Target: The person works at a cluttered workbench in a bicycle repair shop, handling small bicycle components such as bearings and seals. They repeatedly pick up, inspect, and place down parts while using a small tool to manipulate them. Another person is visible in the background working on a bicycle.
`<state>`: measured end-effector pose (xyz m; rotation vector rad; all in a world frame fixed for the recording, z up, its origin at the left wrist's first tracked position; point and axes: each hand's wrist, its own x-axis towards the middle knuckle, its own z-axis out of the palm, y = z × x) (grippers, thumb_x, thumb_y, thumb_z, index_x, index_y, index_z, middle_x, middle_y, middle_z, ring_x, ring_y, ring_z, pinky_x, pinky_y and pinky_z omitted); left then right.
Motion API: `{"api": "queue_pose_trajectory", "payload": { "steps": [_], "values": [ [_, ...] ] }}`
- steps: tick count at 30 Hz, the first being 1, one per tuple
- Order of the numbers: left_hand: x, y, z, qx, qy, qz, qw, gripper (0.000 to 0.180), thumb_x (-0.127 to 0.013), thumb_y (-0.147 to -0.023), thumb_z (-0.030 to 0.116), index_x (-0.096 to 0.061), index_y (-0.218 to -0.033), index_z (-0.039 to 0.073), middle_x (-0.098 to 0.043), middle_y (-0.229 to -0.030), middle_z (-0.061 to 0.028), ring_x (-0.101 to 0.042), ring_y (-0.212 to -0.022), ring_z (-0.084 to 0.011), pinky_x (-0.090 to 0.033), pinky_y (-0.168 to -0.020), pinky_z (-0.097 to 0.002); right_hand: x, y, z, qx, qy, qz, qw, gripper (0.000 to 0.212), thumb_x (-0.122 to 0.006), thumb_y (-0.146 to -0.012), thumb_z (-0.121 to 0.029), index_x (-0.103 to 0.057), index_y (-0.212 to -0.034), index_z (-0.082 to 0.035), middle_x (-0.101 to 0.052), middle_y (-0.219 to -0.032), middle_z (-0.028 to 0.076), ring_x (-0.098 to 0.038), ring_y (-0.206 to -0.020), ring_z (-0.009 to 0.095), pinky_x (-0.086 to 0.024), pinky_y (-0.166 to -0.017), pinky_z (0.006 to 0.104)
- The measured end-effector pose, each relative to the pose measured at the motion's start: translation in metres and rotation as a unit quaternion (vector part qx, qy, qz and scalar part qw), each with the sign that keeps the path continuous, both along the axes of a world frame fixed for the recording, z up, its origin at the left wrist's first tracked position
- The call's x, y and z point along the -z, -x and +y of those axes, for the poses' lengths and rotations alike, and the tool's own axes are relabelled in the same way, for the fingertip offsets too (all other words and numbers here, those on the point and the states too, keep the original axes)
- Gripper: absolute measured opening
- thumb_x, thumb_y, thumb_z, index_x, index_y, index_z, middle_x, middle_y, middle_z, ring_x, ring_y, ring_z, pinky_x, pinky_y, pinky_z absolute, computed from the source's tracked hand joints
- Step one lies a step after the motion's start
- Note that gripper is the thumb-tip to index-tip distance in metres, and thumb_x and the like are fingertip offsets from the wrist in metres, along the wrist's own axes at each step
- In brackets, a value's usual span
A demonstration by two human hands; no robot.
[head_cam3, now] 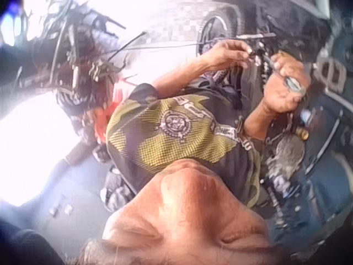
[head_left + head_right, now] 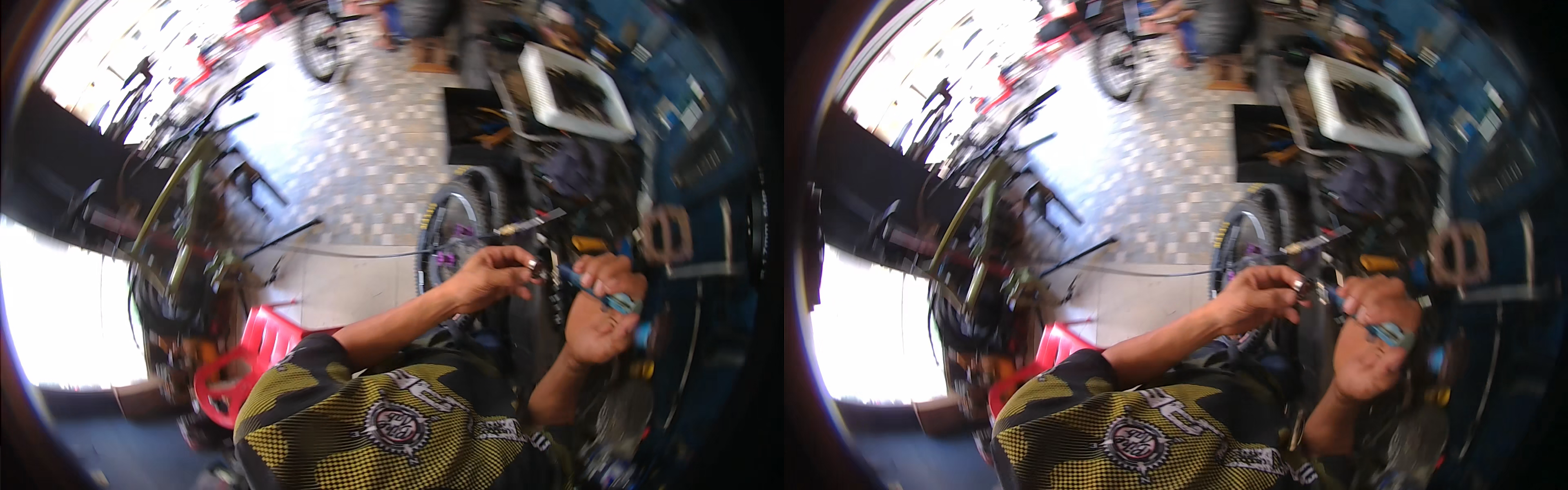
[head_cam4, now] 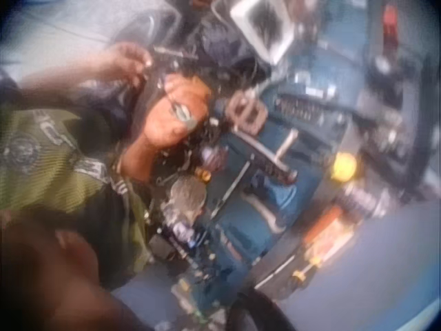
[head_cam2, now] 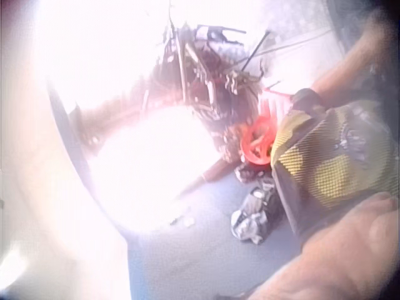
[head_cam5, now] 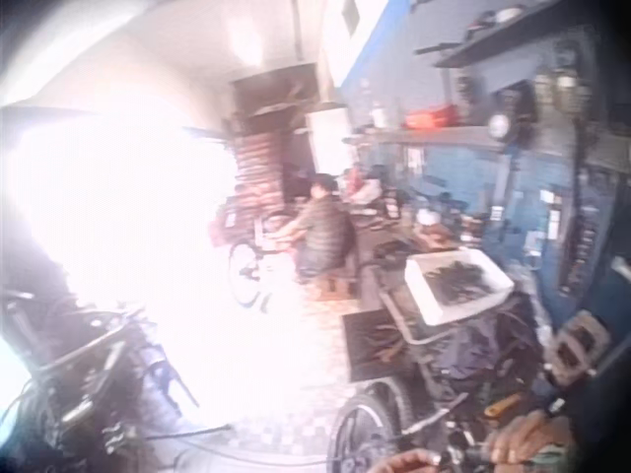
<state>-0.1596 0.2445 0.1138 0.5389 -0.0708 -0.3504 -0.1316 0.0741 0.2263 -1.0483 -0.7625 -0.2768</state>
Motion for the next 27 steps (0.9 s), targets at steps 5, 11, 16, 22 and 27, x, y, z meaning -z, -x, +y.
{"api": "queue_pose_trajectory", "payload": {
  "steps": [5, 11, 16, 22, 27],
  "values": [
    [-0.008, 0.033, 0.05, -0.124, 0.007, -0.01, 0.992, 0.018, -0.069, -0.098, 0.008, -0.066, -0.115, 0.003, -0.067, -0.112, -0.0041, -0.068, -0.107, -0.0197, -0.06, -0.083, -0.0359, -0.006, -0.004, 0.053, -0.111, 0.023, -0.013, 0.994, 0.046, -0.045, -0.103, -0.055, -0.054, -0.104, -0.009, -0.043, -0.091, 0.009, -0.05, -0.077, 0.022, -0.045, -0.077, 0.0422],
    [-0.005, 0.062, 0.078, -0.22, -0.023, 0.001, 0.975, 0.015, -0.067, -0.101, 0.013, -0.066, -0.114, 0.006, -0.067, -0.114, -0.0031, -0.068, -0.107, -0.0201, -0.059, -0.08, -0.0365, -0.006, 0.0, 0.085, -0.213, 0.007, 0.002, 0.977, 0.051, -0.043, -0.104, -0.058, -0.055, -0.103, -0.008, -0.042, -0.087, 0.009, -0.046, -0.062, 0.016, -0.043, -0.058, 0.0328],
    [-0.009, 0.056, 0.065, -0.206, -0.031, -0.01, 0.978, 0.016, -0.07, -0.099, 0.014, -0.066, -0.112, 0.005, -0.069, -0.107, -0.0037, -0.069, -0.103, -0.0163, -0.059, -0.079, -0.032, -0.009, 0.0, 0.066, -0.182, -0.027, 0.016, 0.983, 0.068, -0.035, -0.102, -0.069, -0.058, -0.106, -0.006, -0.047, -0.08, 0.005, -0.045, -0.062, 0.016, -0.041, -0.058, 0.031],
    [0.004, 0.03, 0.036, -0.119, -0.01, -0.02, 0.993, 0.019, -0.067, -0.097, 0.005, -0.066, -0.117, 0.003, -0.069, -0.12, -0.0093, -0.069, -0.11, -0.0268, -0.06, -0.081, -0.0399, -0.025, 0.001, 0.017, -0.118, -0.096, 0.046, 0.987, 0.083, -0.027, -0.097, -0.081, -0.058, -0.093, -0.005, -0.044, -0.062, 0.004, -0.044, -0.055, 0.019, -0.04, -0.054, 0.0355],
    [-0.012, 0.012, -0.003, -0.033, 0.028, -0.014, 0.999, 0.017, -0.061, -0.103, 0.01, -0.064, -0.118, 0.003, -0.067, -0.121, -0.0081, -0.069, -0.109, -0.0247, -0.059, -0.08, -0.0391, -0.037, 0.021, -0.028, -0.056, -0.134, 0.059, 0.988, 0.085, -0.025, -0.098, -0.08, -0.058, -0.087, -0.003, -0.045, -0.06, 0.005, -0.048, -0.053, 0.021, -0.045, -0.053, 0.0367]
  ]
}}
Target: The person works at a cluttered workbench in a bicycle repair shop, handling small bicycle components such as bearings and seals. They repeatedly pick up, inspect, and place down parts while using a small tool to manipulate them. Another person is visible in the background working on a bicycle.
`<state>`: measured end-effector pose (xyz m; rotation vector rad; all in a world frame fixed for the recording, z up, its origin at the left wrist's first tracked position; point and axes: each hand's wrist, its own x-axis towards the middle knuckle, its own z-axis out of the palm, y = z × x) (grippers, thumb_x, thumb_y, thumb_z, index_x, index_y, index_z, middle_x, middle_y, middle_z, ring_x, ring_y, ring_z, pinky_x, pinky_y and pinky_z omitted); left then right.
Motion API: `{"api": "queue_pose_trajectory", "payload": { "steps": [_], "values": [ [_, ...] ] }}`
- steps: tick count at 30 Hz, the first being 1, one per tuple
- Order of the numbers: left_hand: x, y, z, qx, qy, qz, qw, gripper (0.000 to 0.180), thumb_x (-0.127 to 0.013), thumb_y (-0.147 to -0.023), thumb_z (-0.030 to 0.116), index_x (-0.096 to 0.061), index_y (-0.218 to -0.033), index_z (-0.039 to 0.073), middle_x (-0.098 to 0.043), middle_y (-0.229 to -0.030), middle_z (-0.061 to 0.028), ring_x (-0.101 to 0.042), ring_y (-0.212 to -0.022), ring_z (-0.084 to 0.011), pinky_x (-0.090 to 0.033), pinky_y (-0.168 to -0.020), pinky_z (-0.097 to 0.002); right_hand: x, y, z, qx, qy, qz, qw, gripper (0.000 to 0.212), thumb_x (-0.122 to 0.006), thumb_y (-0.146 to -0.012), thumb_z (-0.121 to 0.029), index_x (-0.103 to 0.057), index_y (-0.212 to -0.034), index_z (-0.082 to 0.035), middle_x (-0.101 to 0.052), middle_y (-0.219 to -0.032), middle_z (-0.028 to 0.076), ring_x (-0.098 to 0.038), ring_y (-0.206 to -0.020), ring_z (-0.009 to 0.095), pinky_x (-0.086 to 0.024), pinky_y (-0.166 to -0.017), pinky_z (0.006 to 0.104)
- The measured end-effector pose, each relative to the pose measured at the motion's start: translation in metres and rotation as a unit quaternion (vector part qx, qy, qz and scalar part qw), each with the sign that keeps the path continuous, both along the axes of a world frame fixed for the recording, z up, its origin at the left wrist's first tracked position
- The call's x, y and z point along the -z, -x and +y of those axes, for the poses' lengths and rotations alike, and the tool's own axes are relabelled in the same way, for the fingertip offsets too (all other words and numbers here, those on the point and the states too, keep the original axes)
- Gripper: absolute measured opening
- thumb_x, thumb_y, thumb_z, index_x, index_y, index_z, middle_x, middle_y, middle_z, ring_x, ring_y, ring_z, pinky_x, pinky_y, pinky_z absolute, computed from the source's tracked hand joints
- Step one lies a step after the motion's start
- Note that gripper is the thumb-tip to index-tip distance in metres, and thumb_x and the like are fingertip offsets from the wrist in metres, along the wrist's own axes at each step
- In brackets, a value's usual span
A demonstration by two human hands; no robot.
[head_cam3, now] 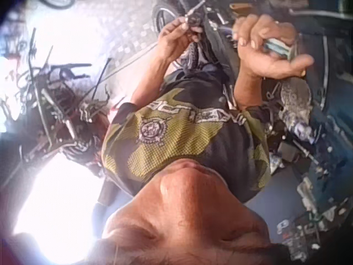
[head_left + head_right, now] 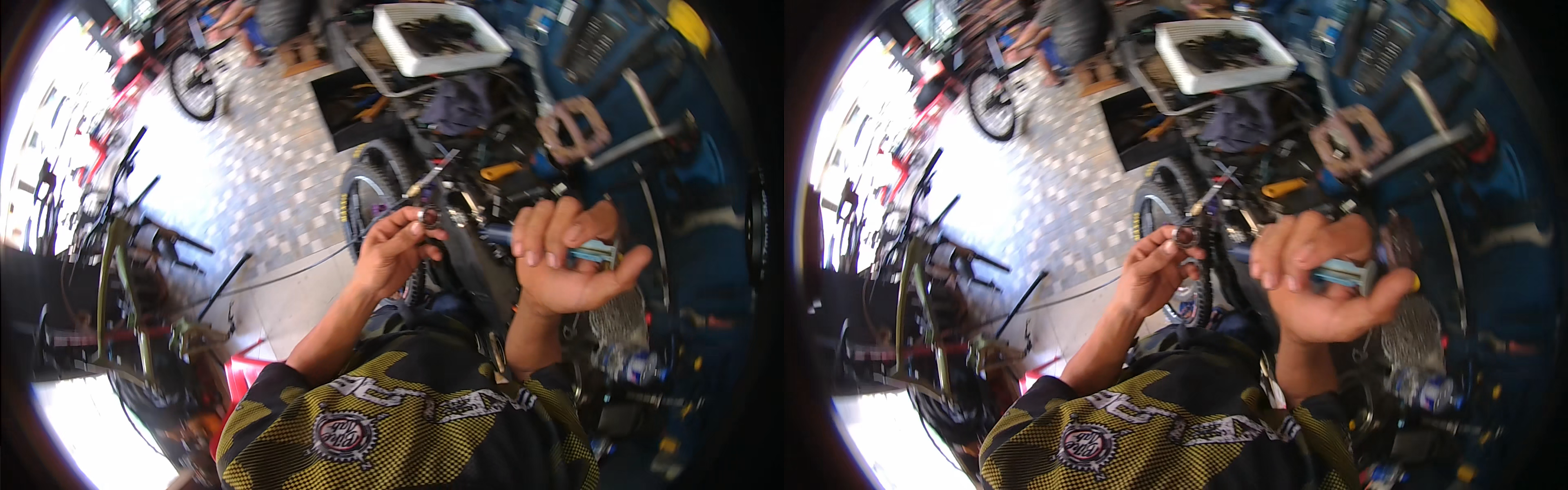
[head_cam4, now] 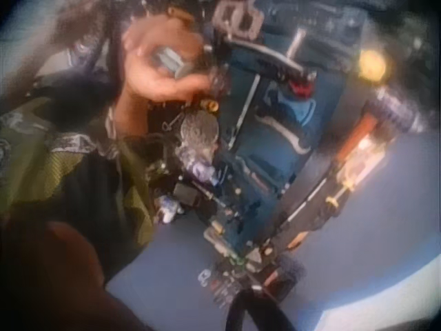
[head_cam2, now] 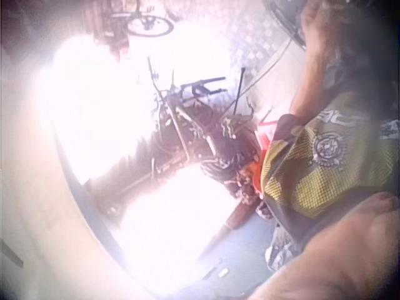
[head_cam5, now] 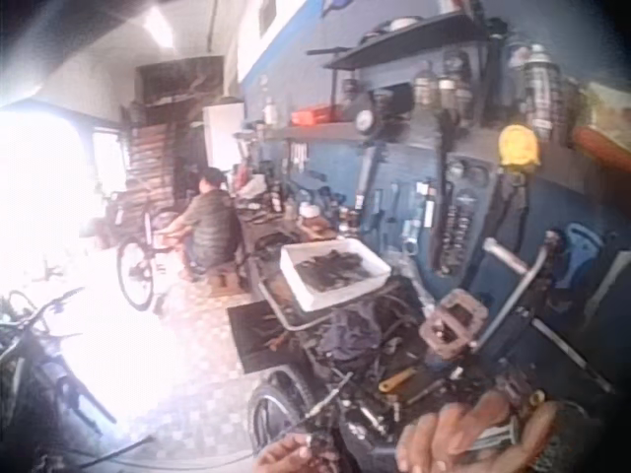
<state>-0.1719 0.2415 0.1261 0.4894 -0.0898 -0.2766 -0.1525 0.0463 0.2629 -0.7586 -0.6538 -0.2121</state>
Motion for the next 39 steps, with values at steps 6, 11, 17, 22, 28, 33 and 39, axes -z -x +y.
{"api": "queue_pose_trajectory", "payload": {
  "steps": [6, 11, 17, 22, 28, 33, 39],
  "values": [
    [-0.008, -0.005, -0.036, 0.096, 0.003, -0.003, 0.995, 0.021, -0.062, -0.104, 0.019, -0.062, -0.118, 0.003, -0.064, -0.119, -0.0067, -0.068, -0.108, -0.0229, -0.057, -0.078, -0.0364, 0.002, 0.02, -0.028, 0.04, 0.063, -0.04, 0.996, 0.066, -0.026, -0.105, -0.067, -0.05, -0.085, -0.009, -0.042, -0.06, 0.002, -0.041, -0.047, 0.016, -0.039, -0.05, 0.0353],
    [-0.016, -0.004, -0.045, 0.12, 0.014, -0.016, 0.992, 0.021, -0.062, -0.104, 0.02, -0.062, -0.117, 0.003, -0.064, -0.118, -0.0066, -0.067, -0.106, -0.0215, -0.057, -0.078, -0.0362, 0.009, 0.024, -0.028, 0.042, 0.059, -0.038, 0.997, 0.06, -0.028, -0.106, -0.06, -0.047, -0.085, -0.008, -0.042, -0.062, 0.004, -0.037, -0.049, 0.016, -0.035, -0.051, 0.0351],
    [-0.025, -0.005, -0.047, 0.122, 0.014, -0.022, 0.992, 0.021, -0.06, -0.105, 0.02, -0.062, -0.117, 0.003, -0.064, -0.117, -0.0065, -0.066, -0.105, -0.0192, -0.056, -0.077, -0.0357, 0.012, 0.023, -0.025, 0.032, 0.074, -0.05, 0.996, 0.055, -0.032, -0.107, -0.054, -0.048, -0.084, -0.006, -0.043, -0.064, 0.005, -0.037, -0.052, 0.017, -0.033, -0.053, 0.0358],
    [-0.031, -0.007, -0.048, 0.119, -0.005, -0.034, 0.992, 0.02, -0.061, -0.105, 0.02, -0.063, -0.117, 0.004, -0.063, -0.118, -0.0048, -0.062, -0.104, -0.0162, -0.054, -0.078, -0.0353, 0.015, 0.02, -0.024, 0.034, 0.081, -0.051, 0.995, 0.054, -0.034, -0.107, -0.052, -0.048, -0.083, -0.006, -0.044, -0.065, 0.006, -0.037, -0.053, 0.018, -0.033, -0.053, 0.0363],
    [-0.032, -0.007, -0.048, 0.121, -0.015, -0.032, 0.992, 0.019, -0.062, -0.105, 0.02, -0.063, -0.116, 0.005, -0.062, -0.118, -0.0042, -0.061, -0.104, -0.0154, -0.052, -0.079, -0.0355, 0.015, 0.022, -0.023, 0.042, 0.057, -0.021, 0.997, 0.054, -0.038, -0.106, -0.054, -0.048, -0.082, -0.007, -0.044, -0.063, 0.006, -0.036, -0.052, 0.017, -0.033, -0.053, 0.036],
    [-0.029, -0.006, -0.051, 0.121, -0.019, -0.027, 0.992, 0.021, -0.062, -0.104, 0.021, -0.062, -0.116, 0.004, -0.062, -0.116, -0.0049, -0.063, -0.102, -0.0178, -0.053, -0.077, -0.0359, 0.012, 0.027, -0.019, 0.066, 0.022, 0.019, 0.997, 0.059, -0.047, -0.104, -0.06, -0.046, -0.078, -0.007, -0.044, -0.059, 0.006, -0.033, -0.05, 0.015, -0.032, -0.05, 0.0348],
    [-0.032, -0.004, -0.054, 0.133, -0.032, -0.039, 0.99, 0.02, -0.061, -0.105, 0.02, -0.063, -0.115, 0.003, -0.062, -0.115, -0.0048, -0.063, -0.104, -0.0155, -0.052, -0.079, -0.0344, 0.01, 0.026, -0.026, 0.086, 0.036, 0.011, 0.996, 0.058, -0.048, -0.103, -0.06, -0.045, -0.079, -0.008, -0.043, -0.059, 0.005, -0.031, -0.05, 0.014, -0.03, -0.05, 0.0341]
  ]
}}
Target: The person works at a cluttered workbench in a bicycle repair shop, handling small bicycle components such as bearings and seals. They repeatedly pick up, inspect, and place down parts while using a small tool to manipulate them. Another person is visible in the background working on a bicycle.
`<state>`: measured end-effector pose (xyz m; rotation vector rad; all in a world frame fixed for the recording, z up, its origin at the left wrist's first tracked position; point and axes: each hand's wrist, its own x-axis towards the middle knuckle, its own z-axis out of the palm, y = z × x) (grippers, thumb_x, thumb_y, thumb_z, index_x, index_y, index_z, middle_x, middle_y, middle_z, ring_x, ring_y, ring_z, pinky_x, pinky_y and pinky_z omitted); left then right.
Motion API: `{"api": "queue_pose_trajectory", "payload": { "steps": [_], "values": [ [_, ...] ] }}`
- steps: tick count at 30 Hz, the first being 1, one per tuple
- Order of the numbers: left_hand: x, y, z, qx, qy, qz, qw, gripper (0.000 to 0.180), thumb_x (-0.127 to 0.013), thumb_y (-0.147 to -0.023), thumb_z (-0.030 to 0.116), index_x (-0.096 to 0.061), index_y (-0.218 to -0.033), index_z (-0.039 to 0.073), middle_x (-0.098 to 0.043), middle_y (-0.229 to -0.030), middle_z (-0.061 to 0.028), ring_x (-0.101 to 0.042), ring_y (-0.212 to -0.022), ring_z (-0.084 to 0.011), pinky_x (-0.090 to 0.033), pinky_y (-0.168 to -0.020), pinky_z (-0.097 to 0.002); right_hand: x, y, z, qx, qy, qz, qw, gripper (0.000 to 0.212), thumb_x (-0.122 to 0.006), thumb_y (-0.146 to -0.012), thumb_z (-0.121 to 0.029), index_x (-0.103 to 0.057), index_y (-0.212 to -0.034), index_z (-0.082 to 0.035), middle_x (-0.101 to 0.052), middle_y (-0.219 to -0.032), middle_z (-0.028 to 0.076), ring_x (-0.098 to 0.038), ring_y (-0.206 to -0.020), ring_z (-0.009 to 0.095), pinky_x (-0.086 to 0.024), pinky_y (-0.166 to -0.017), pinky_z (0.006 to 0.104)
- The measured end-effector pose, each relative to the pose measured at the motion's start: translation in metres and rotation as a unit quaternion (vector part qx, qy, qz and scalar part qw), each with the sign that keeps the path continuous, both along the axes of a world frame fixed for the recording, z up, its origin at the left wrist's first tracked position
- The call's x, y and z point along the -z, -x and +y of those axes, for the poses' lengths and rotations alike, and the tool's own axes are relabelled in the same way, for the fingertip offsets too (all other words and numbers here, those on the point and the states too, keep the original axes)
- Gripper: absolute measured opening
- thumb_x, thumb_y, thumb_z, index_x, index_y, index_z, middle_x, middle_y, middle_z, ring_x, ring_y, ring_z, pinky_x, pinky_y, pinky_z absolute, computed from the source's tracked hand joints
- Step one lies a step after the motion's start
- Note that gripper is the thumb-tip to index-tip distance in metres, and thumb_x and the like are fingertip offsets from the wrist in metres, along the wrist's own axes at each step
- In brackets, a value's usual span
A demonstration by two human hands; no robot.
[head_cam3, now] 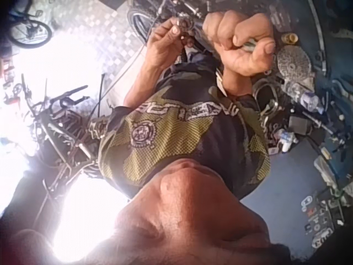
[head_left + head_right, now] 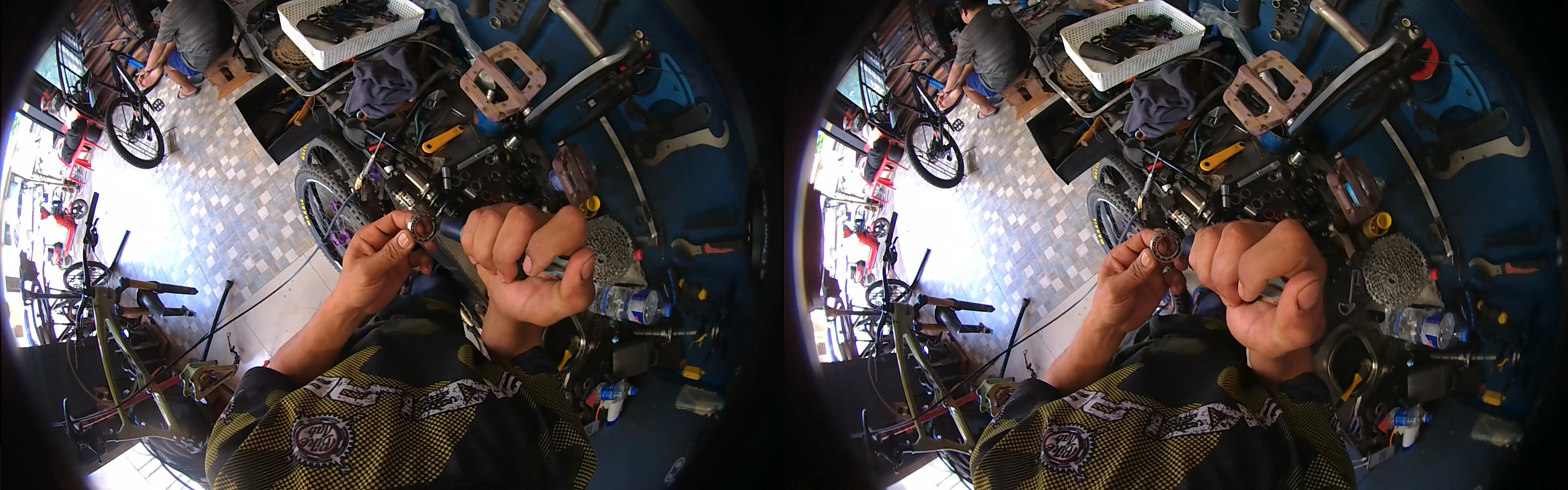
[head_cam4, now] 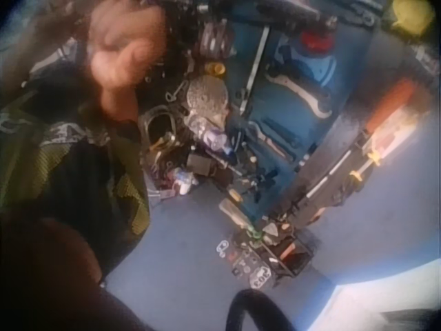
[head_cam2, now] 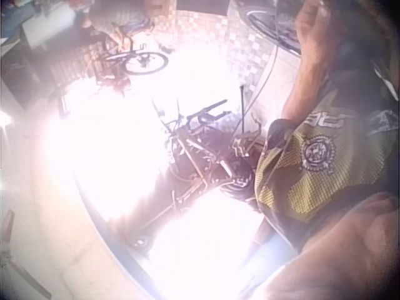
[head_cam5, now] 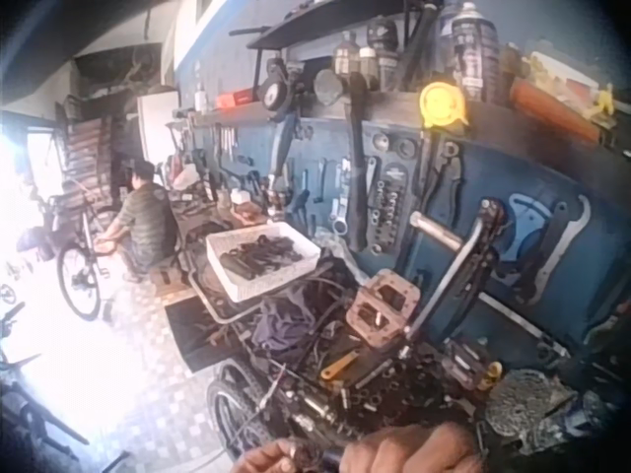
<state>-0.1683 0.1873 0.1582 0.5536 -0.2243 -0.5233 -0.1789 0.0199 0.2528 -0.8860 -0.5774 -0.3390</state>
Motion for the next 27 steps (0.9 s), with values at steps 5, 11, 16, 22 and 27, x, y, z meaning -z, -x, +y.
{"api": "queue_pose_trajectory", "payload": {
  "steps": [5, 11, 16, 22, 27],
  "values": [
    [0.0, 0.002, -0.004, 0.018, -0.002, -0.004, 1.0, 0.02, -0.061, -0.105, 0.02, -0.064, -0.114, 0.002, -0.064, -0.112, -0.0053, -0.064, -0.103, -0.0151, -0.053, -0.079, -0.0332, -0.005, -0.002, -0.002, 0.0, 0.008, -0.002, 1.0, 0.059, -0.048, -0.103, -0.061, -0.045, -0.077, -0.007, -0.043, -0.059, 0.005, -0.031, -0.05, 0.014, -0.03, -0.05, 0.0342],
    [0.004, 0.005, -0.004, 0.036, 0.009, 0.011, 0.999, 0.018, -0.06, -0.105, 0.017, -0.063, -0.115, 0.002, -0.066, -0.109, -0.0063, -0.065, -0.098, -0.0147, -0.054, -0.078, -0.0325, -0.005, 0.0, 0.008, -0.013, 0.002, -0.001, 1.0, 0.062, -0.049, -0.103, -0.061, -0.044, -0.074, -0.007, -0.042, -0.058, 0.004, -0.033, -0.049, 0.014, -0.031, -0.049, 0.0339],
    [0.003, 0.007, -0.007, 0.011, -0.004, 0.029, 0.999, 0.019, -0.061, -0.105, 0.017, -0.063, -0.116, 0.002, -0.067, -0.11, -0.006, -0.065, -0.094, -0.0145, -0.055, -0.078, -0.0328, 0.0, -0.003, 0.005, -0.038, 0.077, -0.062, 0.994, 0.048, -0.038, -0.107, -0.052, -0.042, -0.08, -0.012, -0.044, -0.06, 0.004, -0.036, -0.047, 0.016, -0.032, -0.047, 0.0345],
    [0.008, 0.006, -0.006, -0.016, -0.007, 0.015, 1.0, 0.019, -0.061, -0.105, 0.019, -0.064, -0.116, 0.004, -0.064, -0.113, -0.0039, -0.063, -0.096, -0.0142, -0.054, -0.078, -0.0327, 0.002, 0.007, 0.003, -0.029, 0.056, -0.033, 0.997, 0.052, -0.043, -0.106, -0.053, -0.043, -0.077, -0.01, -0.044, -0.058, 0.004, -0.036, -0.047, 0.016, -0.032, -0.047, 0.0341],
    [0.003, 0.006, -0.006, 0.01, -0.002, 0.006, 1.0, 0.018, -0.061, -0.105, 0.02, -0.064, -0.115, 0.005, -0.063, -0.113, -0.0034, -0.062, -0.1, -0.0143, -0.052, -0.08, -0.0336, 0.004, 0.014, -0.002, -0.007, 0.012, 0.003, 1.0, 0.061, -0.047, -0.104, -0.058, -0.045, -0.072, -0.006, -0.043, -0.056, 0.005, -0.035, -0.048, 0.015, -0.033, -0.049, 0.0339]
  ]
}}
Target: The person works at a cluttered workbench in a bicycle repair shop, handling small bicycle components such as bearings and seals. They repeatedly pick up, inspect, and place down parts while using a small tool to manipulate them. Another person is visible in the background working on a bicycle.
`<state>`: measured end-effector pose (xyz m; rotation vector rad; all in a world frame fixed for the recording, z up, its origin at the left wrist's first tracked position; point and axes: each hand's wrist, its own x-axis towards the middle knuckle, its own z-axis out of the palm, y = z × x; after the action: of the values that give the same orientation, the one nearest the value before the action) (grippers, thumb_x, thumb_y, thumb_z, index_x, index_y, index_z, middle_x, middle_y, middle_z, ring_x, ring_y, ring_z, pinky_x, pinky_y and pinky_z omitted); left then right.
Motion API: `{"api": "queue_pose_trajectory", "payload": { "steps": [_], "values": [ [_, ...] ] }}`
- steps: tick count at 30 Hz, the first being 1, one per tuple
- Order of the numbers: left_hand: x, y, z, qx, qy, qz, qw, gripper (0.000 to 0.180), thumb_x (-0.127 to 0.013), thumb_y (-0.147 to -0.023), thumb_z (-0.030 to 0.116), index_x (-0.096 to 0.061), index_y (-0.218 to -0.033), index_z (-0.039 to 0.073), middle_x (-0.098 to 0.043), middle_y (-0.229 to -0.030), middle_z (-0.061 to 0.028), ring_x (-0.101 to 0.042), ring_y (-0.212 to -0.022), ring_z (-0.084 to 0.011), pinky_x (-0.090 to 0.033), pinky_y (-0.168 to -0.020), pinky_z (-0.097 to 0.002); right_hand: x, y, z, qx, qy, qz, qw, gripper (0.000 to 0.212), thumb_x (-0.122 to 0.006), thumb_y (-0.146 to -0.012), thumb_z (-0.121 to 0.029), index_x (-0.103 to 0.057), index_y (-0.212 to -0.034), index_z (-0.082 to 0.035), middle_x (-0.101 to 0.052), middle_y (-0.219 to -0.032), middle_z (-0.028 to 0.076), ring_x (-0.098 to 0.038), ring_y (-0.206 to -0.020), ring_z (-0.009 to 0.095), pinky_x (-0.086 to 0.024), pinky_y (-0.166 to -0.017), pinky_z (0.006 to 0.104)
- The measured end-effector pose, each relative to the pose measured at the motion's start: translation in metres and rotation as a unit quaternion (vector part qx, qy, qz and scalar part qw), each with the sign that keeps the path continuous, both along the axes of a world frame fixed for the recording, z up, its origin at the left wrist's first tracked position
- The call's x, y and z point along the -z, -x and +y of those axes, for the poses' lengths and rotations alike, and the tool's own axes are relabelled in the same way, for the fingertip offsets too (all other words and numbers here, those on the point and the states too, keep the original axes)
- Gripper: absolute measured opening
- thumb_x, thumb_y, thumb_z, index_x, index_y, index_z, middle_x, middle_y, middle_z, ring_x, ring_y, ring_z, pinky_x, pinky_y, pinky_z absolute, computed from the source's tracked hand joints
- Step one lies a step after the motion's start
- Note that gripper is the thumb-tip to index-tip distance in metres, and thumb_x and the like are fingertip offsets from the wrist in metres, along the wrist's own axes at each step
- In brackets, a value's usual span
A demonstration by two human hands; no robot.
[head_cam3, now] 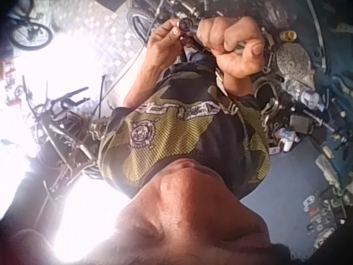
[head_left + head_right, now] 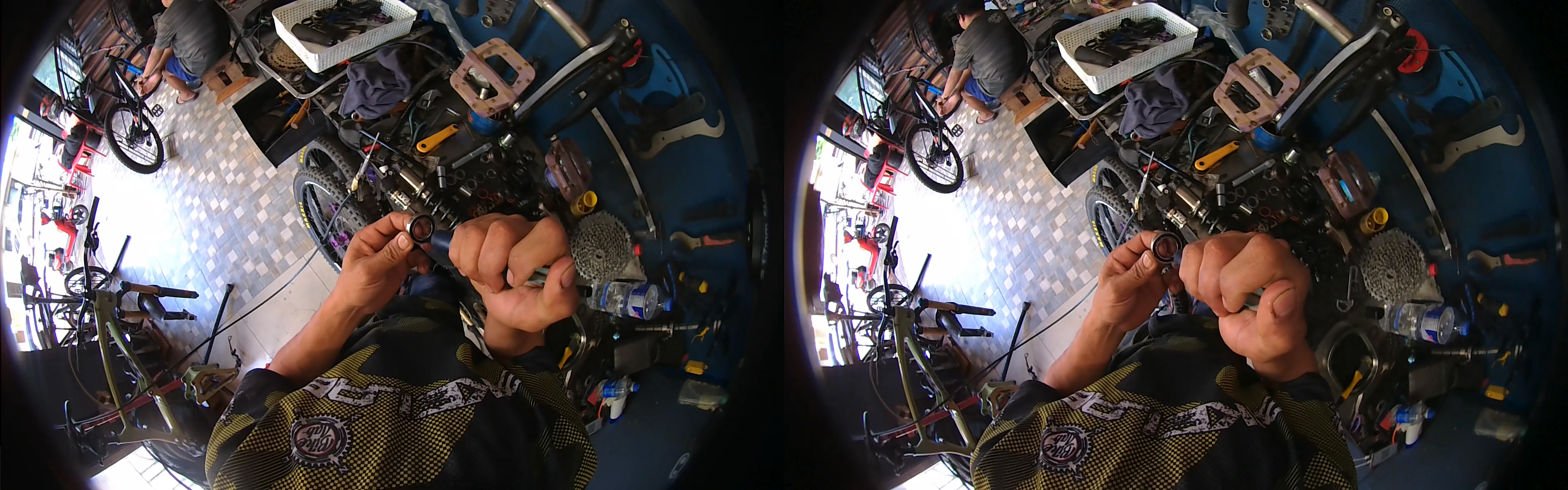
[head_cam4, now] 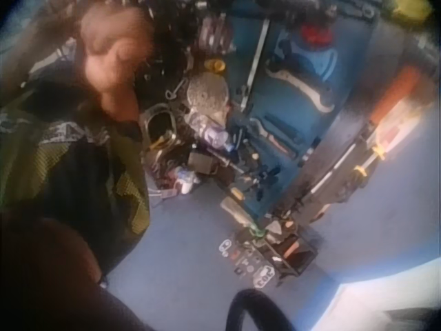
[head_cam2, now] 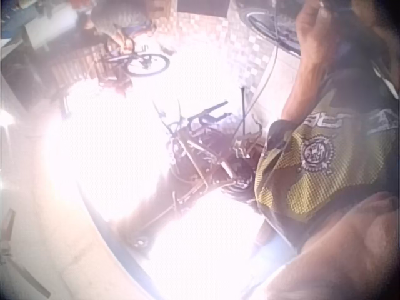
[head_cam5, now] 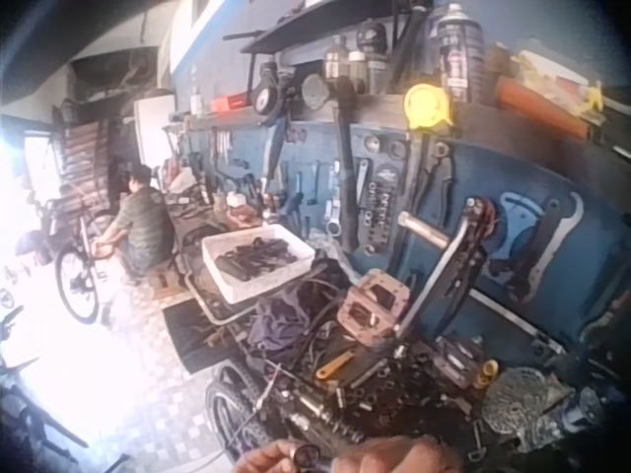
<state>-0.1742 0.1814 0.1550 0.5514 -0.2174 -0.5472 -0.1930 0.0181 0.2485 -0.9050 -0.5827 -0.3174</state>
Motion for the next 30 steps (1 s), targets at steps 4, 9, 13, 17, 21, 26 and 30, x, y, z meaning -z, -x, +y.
{"api": "queue_pose_trajectory", "payload": {
  "steps": [4, 9, 13, 17, 21, 26, 30],
  "values": [
    [0.007, 0.001, -0.003, 0.01, -0.011, 0.0, 1.0, 0.022, -0.063, -0.103, 0.021, -0.062, -0.116, 0.004, -0.063, -0.112, -0.0064, -0.061, -0.101, -0.0176, -0.052, -0.079, -0.0357, 0.0, 0.002, -0.01, 0.003, 0.013, 0.012, 1.0, 0.06, -0.048, -0.104, -0.058, -0.046, -0.074, -0.006, -0.043, -0.057, 0.005, -0.035, -0.049, 0.015, -0.033, -0.051, 0.0341],
    [0.016, 0.001, -0.01, 0.042, -0.015, 0.0, 0.999, 0.023, -0.065, -0.102, 0.022, -0.063, -0.115, 0.004, -0.065, -0.11, -0.0079, -0.062, -0.103, -0.0194, -0.052, -0.079, -0.0366, 0.006, -0.001, -0.026, 0.02, 0.027, 0.024, 0.999, 0.064, -0.049, -0.101, -0.064, -0.051, -0.083, -0.003, -0.046, -0.06, 0.005, -0.038, -0.051, 0.015, -0.034, -0.051, 0.0335],
    [0.02, 0.001, -0.01, 0.042, -0.028, 0.021, 0.998, 0.025, -0.067, -0.1, 0.025, -0.063, -0.114, 0.004, -0.066, -0.11, -0.0079, -0.062, -0.104, -0.021, -0.052, -0.079, -0.0383, 0.005, 0.0, -0.082, 0.191, 0.107, -0.032, 0.975, 0.072, -0.051, -0.097, -0.071, -0.053, -0.092, 0.001, -0.049, -0.065, 0.005, -0.042, -0.054, 0.014, -0.037, -0.051, 0.0309],
    [0.044, -0.008, 0.005, 0.01, -0.024, 0.03, 0.999, 0.022, -0.064, -0.102, 0.02, -0.063, -0.116, 0.003, -0.066, -0.116, -0.007, -0.063, -0.107, -0.0194, -0.054, -0.083, -0.0376, 0.005, 0.024, -0.131, 0.281, 0.302, 0.042, 0.91, 0.056, -0.066, -0.095, -0.051, -0.062, -0.1, 0.004, -0.055, -0.075, 0.004, -0.049, -0.063, 0.011, -0.04, -0.058, 0.025],
    [0.065, -0.014, 0.015, -0.005, -0.081, 0.039, 0.996, 0.021, -0.065, -0.101, 0.019, -0.063, -0.115, 0.004, -0.065, -0.113, -0.0063, -0.063, -0.105, -0.019, -0.054, -0.083, -0.0373, 0.044, 0.02, -0.149, 0.3, 0.532, 0.216, 0.762, 0.02, -0.077, -0.088, -0.017, -0.072, -0.103, -0.005, -0.065, -0.083, 0.004, -0.063, -0.078, 0.017, -0.048, -0.072, 0.0312],
    [0.076, -0.016, 0.016, -0.007, -0.11, 0.052, 0.993, 0.021, -0.067, -0.1, 0.019, -0.063, -0.114, 0.003, -0.065, -0.112, -0.0066, -0.064, -0.103, -0.0191, -0.054, -0.082, -0.0363, 0.157, -0.004, -0.188, 0.351, 0.626, 0.258, 0.647, 0.015, -0.075, -0.089, -0.013, -0.074, -0.103, -0.006, -0.071, -0.096, 0.011, -0.069, -0.089, 0.027, -0.053, -0.078, 0.0373],
    [0.079, -0.013, 0.017, -0.017, -0.111, 0.062, 0.992, 0.019, -0.066, -0.1, 0.017, -0.063, -0.113, 0.003, -0.066, -0.11, -0.0064, -0.065, -0.101, -0.0195, -0.054, -0.082, -0.0362, 0.194, -0.023, -0.186, 0.326, 0.645, 0.34, 0.602, 0.02, -0.076, -0.088, -0.019, -0.073, -0.106, -0.011, -0.07, -0.102, 0.012, -0.069, -0.096, 0.033, -0.054, -0.08, 0.043]
  ]
}}
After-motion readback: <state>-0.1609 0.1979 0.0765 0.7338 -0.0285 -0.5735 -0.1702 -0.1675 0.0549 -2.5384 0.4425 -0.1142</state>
